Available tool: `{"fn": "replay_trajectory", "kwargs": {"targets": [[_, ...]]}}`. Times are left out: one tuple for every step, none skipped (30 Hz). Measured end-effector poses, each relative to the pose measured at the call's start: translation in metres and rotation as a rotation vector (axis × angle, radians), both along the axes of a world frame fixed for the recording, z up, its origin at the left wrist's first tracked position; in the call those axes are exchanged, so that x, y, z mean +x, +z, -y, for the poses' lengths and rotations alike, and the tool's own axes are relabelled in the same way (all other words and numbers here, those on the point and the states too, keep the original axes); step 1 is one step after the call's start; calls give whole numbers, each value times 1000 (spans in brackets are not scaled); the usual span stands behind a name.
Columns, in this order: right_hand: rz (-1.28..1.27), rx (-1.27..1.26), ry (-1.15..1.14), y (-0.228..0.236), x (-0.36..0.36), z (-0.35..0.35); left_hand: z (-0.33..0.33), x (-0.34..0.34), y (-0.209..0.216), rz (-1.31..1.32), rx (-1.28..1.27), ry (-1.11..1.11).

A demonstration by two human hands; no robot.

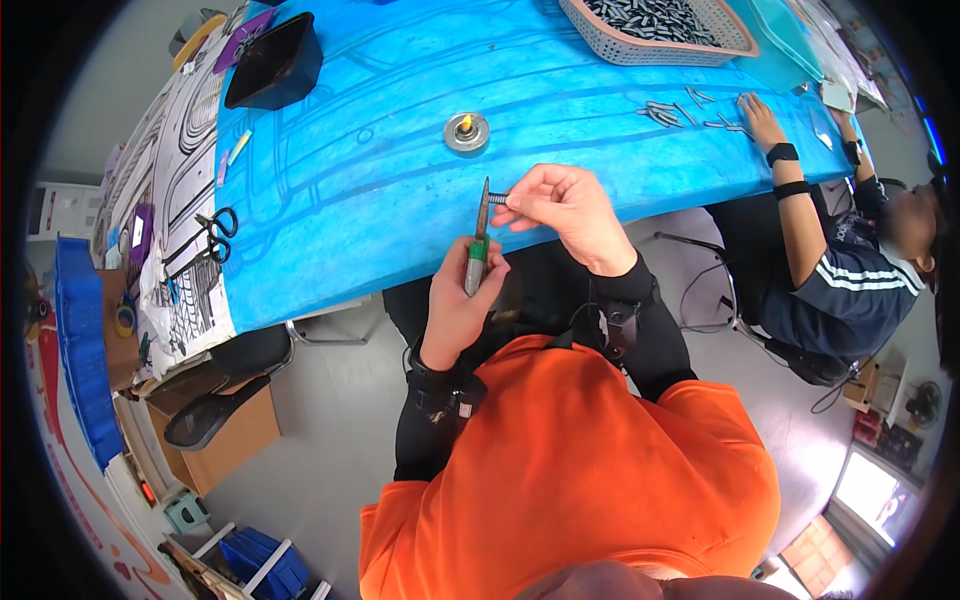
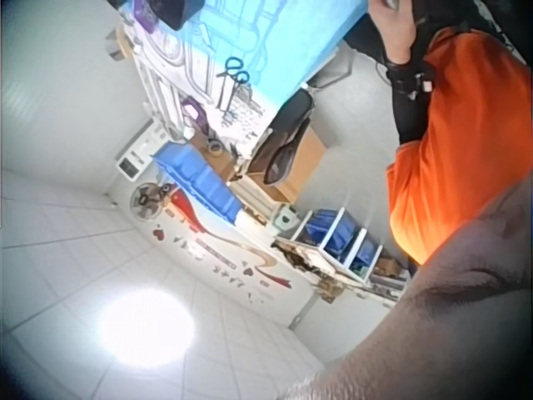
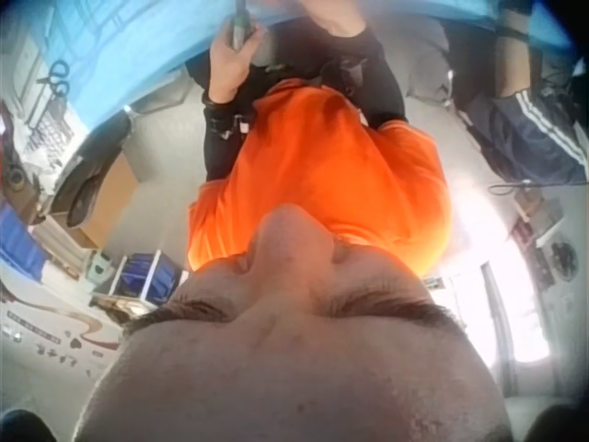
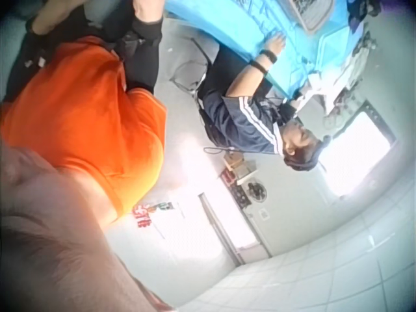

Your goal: Manually assemble small cylindrical metal or plastic parts using pliers.

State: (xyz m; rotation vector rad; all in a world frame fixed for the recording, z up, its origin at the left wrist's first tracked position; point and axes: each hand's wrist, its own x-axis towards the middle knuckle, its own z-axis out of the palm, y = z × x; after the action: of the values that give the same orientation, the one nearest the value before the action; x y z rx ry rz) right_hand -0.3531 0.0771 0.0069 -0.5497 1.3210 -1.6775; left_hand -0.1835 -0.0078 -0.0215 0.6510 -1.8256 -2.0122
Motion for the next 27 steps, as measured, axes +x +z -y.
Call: {"fn": "replay_trajectory", "kwargs": {"targets": [[0,-86,15,0,0,0,0,0,-1,63,-6,-6],[-8,-89,24,-1,0,-1,0,0,-2,26,-20,8],[-19,-16,10,-1,0,-2,-1,1,-2,55,-77,32],[-35,-85,3,-2,0,-3,-1,-1,-4,108,-130,20],[-30,-99,23,-2,0,-3,-2,-1,-4,127,-152,25],[-35,-22,16,-3,-2,-4,-1,-3,-5,120,-164,25],[-15,-119,26,-4,-4,-6,-3,-5,-6,135,-171,34],[12,-63,27,-5,-4,-7,-4,-7,-7,126,-160,29],[-28,-150,28,-5,-5,-8,-7,-8,-6,115,-129,27],[-56,-89,35,-5,-5,-9,-10,-10,-5,106,-95,30],[-83,-168,29,-5,-5,-11,-12,-11,-4,101,-60,30],[-117,-110,21,-4,-5,-14,-17,-14,-4,128,-32,59],[-93,-162,10,-4,-4,-16,-20,-14,-2,90,-1,57],[-78,-90,20,-3,-4,-18,-24,-17,-1,86,51,80],[-63,-168,-6,-2,-3,-20,-25,-18,0,-7,4,37],[-51,-95,4,-1,-2,-21,-26,-20,2,63,-2,26],[-39,-94,-24,0,-1,-23,-28,-22,3,-33,-21,-28],[-46,-181,-60,1,-1,-24,-32,-24,4,-39,28,25],[-49,-188,-71,1,-2,-26,-33,-25,5,41,104,84],[-53,-108,-77,2,-3,-29,-31,-25,7,-48,75,59],[-61,-117,-93,3,-6,-33,-29,-24,10,-80,152,138],[-63,-176,-124,3,-9,-37,-27,-23,13,-91,260,209],[-122,-201,-173,4,-12,-41,-23,-21,15,-63,244,237],[-184,-143,-192,5,-17,-47,-20,-18,17,-85,232,244],[-198,-219,-247,6,-22,-54,-18,-15,18,-138,173,206],[-176,-201,-220,9,-27,-61,-15,-12,18,-81,173,252],[-156,-100,-183,13,-31,-67,-13,-9,18,-88,217,263]]}}
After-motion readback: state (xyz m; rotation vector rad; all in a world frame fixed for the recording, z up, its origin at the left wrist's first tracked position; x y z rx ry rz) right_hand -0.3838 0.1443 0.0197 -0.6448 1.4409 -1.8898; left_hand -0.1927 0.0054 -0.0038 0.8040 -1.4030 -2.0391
